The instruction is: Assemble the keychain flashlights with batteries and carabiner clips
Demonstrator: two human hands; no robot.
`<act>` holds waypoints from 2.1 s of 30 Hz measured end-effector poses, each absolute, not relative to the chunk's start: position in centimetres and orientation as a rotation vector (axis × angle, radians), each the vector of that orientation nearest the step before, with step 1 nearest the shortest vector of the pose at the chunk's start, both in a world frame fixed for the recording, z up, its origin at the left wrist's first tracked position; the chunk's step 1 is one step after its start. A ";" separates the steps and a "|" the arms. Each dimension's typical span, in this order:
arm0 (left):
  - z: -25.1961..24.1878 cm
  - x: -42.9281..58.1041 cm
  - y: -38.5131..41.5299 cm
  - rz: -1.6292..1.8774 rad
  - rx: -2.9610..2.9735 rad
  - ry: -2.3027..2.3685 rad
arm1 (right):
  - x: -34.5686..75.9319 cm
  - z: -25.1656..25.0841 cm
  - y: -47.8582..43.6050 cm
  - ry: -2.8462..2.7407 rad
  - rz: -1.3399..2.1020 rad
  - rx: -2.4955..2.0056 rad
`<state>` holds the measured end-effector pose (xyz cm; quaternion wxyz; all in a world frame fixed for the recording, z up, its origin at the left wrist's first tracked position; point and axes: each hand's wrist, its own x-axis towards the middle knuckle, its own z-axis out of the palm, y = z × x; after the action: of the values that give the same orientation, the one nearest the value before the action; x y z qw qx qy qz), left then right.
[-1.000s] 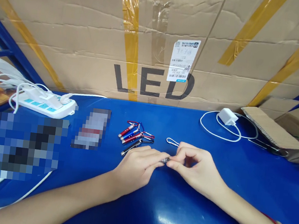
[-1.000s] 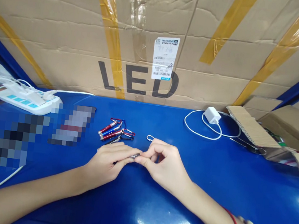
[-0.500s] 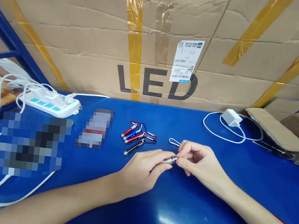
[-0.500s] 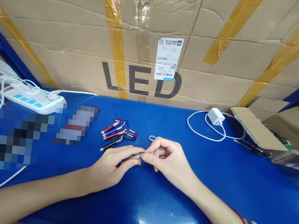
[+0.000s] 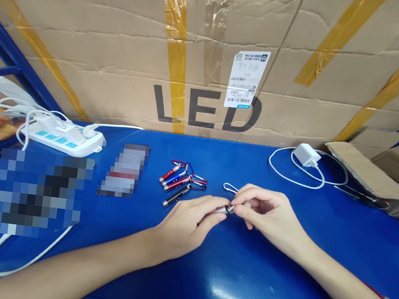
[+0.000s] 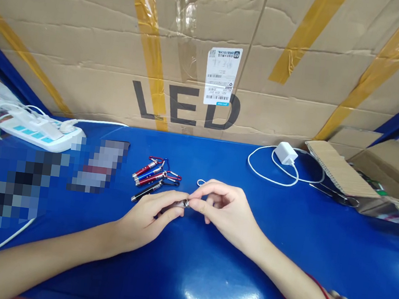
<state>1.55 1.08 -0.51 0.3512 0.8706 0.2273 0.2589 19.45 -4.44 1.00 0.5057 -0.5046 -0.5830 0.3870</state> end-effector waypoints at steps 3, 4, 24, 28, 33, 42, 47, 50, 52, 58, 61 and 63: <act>-0.5 1.6 1.1 0.644 2.260 0.619 | 19.5 1.0 -4.4 -1.364 0.908 -1.195; -0.5 1.6 1.1 0.637 2.265 0.630 | 19.5 1.0 -4.4 -1.356 0.902 -1.194; -1.0 1.4 1.3 0.746 2.328 0.553 | 19.3 1.2 -4.5 -1.451 0.849 -1.216; -1.0 1.5 1.4 0.762 2.320 0.557 | 19.3 1.3 -4.5 -1.425 0.842 -1.202; -0.8 1.5 1.3 0.727 2.314 0.586 | 19.1 1.4 -4.6 -1.467 0.807 -1.242; -0.7 1.5 1.2 0.684 2.349 0.633 | 19.2 1.3 -4.6 -1.454 0.788 -1.257; -0.6 1.5 1.2 0.716 2.354 0.637 | 19.4 1.3 -4.5 -1.467 0.752 -1.253; -0.6 1.5 1.2 0.744 2.360 0.648 | 19.5 1.4 -4.5 -1.476 0.690 -1.251; -0.6 1.4 1.2 0.753 2.367 0.648 | 19.6 1.4 -4.5 -1.501 0.667 -1.246; -0.6 1.5 1.2 0.753 2.380 0.645 | 19.6 1.5 -4.5 -1.544 0.683 -1.263; -0.6 1.5 1.2 0.724 2.384 0.645 | 19.6 1.5 -4.4 -1.518 0.771 -1.279; -0.7 1.4 1.2 0.704 2.381 0.633 | 19.7 1.6 -4.2 -1.499 0.845 -1.297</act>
<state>1.43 1.24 -0.68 0.2857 0.8905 0.2367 0.2634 19.71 -4.21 1.56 0.4736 -0.5301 -0.6127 0.3455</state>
